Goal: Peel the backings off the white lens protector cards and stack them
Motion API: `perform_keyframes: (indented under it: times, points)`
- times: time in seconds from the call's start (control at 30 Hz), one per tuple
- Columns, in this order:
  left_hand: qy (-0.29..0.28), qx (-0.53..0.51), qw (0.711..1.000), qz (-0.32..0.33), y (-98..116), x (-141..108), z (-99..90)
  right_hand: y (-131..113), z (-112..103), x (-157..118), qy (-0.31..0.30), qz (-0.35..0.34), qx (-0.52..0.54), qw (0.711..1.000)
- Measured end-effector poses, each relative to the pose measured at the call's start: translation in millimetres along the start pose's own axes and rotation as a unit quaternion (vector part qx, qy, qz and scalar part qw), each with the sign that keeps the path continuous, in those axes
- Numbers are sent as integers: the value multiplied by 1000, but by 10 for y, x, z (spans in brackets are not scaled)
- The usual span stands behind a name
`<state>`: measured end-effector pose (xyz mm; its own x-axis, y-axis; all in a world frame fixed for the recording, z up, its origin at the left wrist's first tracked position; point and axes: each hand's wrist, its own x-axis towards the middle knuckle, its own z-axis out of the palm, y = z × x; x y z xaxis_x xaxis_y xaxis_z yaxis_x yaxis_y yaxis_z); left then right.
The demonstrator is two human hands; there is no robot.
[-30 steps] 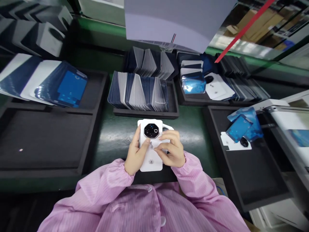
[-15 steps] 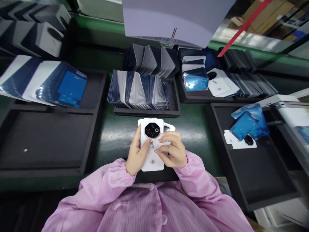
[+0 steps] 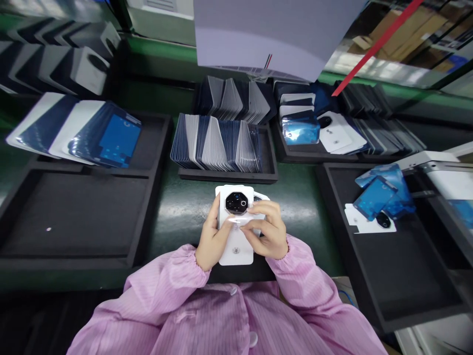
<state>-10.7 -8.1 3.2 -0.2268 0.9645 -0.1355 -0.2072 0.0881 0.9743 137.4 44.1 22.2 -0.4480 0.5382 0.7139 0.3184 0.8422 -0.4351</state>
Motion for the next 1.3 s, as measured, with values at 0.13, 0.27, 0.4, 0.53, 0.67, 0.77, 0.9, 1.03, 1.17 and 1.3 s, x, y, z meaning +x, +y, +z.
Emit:
perform_keyframes:
  times: [0.13, 0.27, 0.4, 0.53, 0.67, 0.77, 0.9, 1.03, 1.17, 1.3]
  points:
    - [-9, -42, 998, -37, 1, -7, 14, 2, 6, 8, 7, 97, -25, 995]
    - [-31, -93, 989, -112, 31, -22, 28, 38, -10, 3, -43, 238, -2, 970]
    - [-68, -144, 976, -146, 39, -32, 31, 87, -29, 7, -59, 282, 61, 956]
    - [-63, -142, 981, -120, -1, -25, 29, 157, -77, 3, 31, 302, 102, 947]
    - [-22, -110, 989, -102, -33, 2, 19, 357, -279, -15, 240, 332, 116, 905]
    - [6, -105, 989, -102, -21, 19, 16, 544, -483, -29, 338, 336, 95, 874]
    - [26, -118, 987, -107, 25, 18, 31, 634, -503, -75, 203, 389, 61, 897]
    - [18, -129, 985, -111, 42, 9, 49, 547, -187, -140, -31, 396, 10, 918]
    - [20, -89, 992, -87, 17, 9, 51, 443, 11, -137, -49, 275, -106, 954]
    - [10, -36, 998, -44, -25, -10, 43, 291, -47, -59, 36, 234, -69, 969]
